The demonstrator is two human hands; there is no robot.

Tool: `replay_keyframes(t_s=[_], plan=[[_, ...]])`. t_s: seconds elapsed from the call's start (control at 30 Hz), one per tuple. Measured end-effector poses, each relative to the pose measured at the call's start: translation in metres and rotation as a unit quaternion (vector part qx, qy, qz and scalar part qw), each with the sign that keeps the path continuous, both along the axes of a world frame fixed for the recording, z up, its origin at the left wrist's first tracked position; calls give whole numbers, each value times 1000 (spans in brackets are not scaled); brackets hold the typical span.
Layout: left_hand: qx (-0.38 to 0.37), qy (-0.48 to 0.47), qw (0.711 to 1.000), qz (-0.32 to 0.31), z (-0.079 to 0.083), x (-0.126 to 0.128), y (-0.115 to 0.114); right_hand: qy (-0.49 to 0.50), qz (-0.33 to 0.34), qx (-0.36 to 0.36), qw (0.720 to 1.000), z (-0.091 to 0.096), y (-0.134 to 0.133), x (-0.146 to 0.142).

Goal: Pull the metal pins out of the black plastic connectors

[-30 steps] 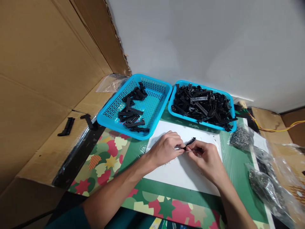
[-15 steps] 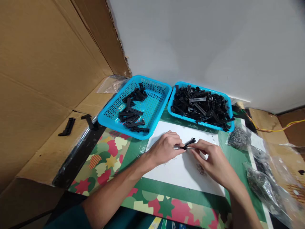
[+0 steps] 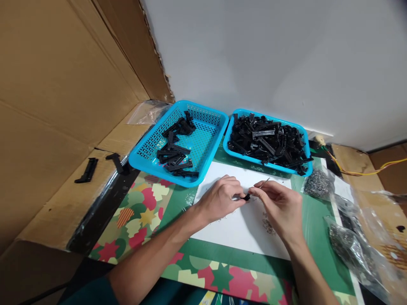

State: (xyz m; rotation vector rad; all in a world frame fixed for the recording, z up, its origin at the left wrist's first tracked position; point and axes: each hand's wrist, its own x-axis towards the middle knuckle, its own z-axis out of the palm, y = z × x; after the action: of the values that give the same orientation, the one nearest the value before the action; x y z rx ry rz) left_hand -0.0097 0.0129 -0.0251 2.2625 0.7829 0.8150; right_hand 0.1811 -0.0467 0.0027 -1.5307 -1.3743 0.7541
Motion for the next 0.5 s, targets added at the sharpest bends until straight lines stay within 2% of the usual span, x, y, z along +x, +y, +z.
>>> replay_keyframes(t_s=[0.2,0.5], plan=[[3,-5,1000,-1,-1,0,-1,6,11,6,1000,-3,-1,-6],[-17,-7,1000,12,-2,0,-2,-116,39,100,987,-4,-4,-11]])
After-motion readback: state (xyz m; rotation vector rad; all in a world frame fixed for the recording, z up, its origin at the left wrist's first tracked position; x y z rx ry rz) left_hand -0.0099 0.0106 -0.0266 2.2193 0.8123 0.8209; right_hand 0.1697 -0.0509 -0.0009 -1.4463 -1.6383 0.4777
